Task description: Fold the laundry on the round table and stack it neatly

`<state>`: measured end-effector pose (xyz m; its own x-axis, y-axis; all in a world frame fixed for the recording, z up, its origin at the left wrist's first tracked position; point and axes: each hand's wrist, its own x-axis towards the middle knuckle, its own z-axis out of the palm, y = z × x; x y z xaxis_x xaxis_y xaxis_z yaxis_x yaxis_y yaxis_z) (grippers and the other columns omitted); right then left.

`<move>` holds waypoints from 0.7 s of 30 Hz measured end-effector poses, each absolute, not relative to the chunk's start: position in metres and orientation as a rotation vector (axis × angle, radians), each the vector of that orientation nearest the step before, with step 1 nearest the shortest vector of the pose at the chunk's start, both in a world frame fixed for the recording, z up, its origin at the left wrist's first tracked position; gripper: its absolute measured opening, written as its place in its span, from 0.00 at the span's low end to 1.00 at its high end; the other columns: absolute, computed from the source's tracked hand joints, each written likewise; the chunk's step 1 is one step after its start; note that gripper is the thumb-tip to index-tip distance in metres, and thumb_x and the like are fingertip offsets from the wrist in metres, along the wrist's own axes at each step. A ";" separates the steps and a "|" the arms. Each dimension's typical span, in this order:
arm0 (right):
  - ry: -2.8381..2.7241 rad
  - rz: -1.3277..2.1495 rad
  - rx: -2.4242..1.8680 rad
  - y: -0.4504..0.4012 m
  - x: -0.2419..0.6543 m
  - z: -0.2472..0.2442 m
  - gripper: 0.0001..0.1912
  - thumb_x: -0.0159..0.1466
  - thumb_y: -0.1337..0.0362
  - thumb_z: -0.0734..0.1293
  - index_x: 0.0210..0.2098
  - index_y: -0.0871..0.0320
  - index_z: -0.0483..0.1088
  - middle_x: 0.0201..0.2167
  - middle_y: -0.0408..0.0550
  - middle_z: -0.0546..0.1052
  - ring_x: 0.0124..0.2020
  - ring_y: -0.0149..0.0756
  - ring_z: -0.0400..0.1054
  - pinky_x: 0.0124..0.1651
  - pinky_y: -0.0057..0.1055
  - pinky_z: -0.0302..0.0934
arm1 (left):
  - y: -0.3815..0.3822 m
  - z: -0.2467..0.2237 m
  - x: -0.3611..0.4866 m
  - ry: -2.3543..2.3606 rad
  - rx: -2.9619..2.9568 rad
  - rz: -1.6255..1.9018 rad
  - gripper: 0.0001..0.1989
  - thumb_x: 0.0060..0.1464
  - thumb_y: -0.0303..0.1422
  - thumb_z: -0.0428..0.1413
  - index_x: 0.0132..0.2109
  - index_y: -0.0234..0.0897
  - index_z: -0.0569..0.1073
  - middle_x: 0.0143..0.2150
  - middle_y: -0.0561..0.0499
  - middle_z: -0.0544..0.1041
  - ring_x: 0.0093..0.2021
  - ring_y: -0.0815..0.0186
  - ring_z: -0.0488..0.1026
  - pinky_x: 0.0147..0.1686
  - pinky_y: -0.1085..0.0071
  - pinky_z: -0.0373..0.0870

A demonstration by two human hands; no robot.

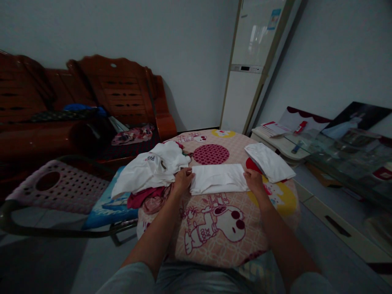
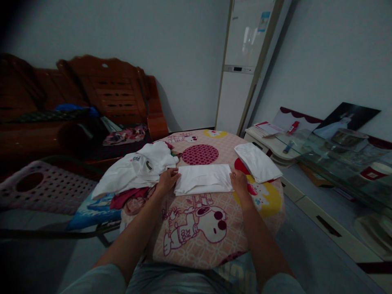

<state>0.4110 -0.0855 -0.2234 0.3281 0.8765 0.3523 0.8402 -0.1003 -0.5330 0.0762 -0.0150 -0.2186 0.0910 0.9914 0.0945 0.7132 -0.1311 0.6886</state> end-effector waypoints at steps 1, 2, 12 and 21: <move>-1.466 0.102 -1.980 -0.079 0.412 -0.224 0.14 0.58 0.66 0.63 0.39 0.60 0.78 0.39 0.54 0.81 0.41 0.42 0.75 0.49 0.36 0.66 | -0.011 -0.219 0.079 1.686 1.865 0.775 0.17 0.56 0.31 0.56 0.53 0.34 0.74 0.46 0.44 0.81 0.46 0.62 0.78 0.48 0.67 0.70; -1.433 0.136 -2.005 -0.074 0.412 -0.225 0.14 0.57 0.66 0.64 0.39 0.60 0.78 0.38 0.54 0.82 0.40 0.42 0.75 0.48 0.35 0.66 | -0.008 -0.219 0.081 1.706 1.830 0.778 0.17 0.56 0.31 0.56 0.53 0.34 0.74 0.47 0.44 0.81 0.47 0.61 0.77 0.49 0.68 0.70; -1.209 0.351 -1.865 -0.037 0.424 -0.229 0.16 0.50 0.63 0.66 0.36 0.61 0.79 0.30 0.51 0.82 0.32 0.41 0.75 0.38 0.33 0.68 | 0.014 -0.227 0.090 1.769 1.691 0.841 0.20 0.57 0.32 0.57 0.56 0.32 0.71 0.48 0.43 0.80 0.47 0.62 0.77 0.48 0.70 0.69; -1.196 0.361 -1.907 -0.022 0.427 -0.232 0.15 0.44 0.63 0.71 0.32 0.60 0.79 0.25 0.48 0.80 0.28 0.40 0.73 0.35 0.33 0.66 | 0.014 -0.228 0.089 1.805 1.770 0.769 0.24 0.54 0.34 0.60 0.58 0.36 0.71 0.48 0.44 0.80 0.49 0.59 0.76 0.49 0.68 0.68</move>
<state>0.4271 -0.0218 -0.2315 0.5043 0.8447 0.1792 0.6042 -0.1970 -0.7721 0.0893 0.0144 -0.2282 -0.0352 0.9986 0.0390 0.7201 -0.0017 0.6939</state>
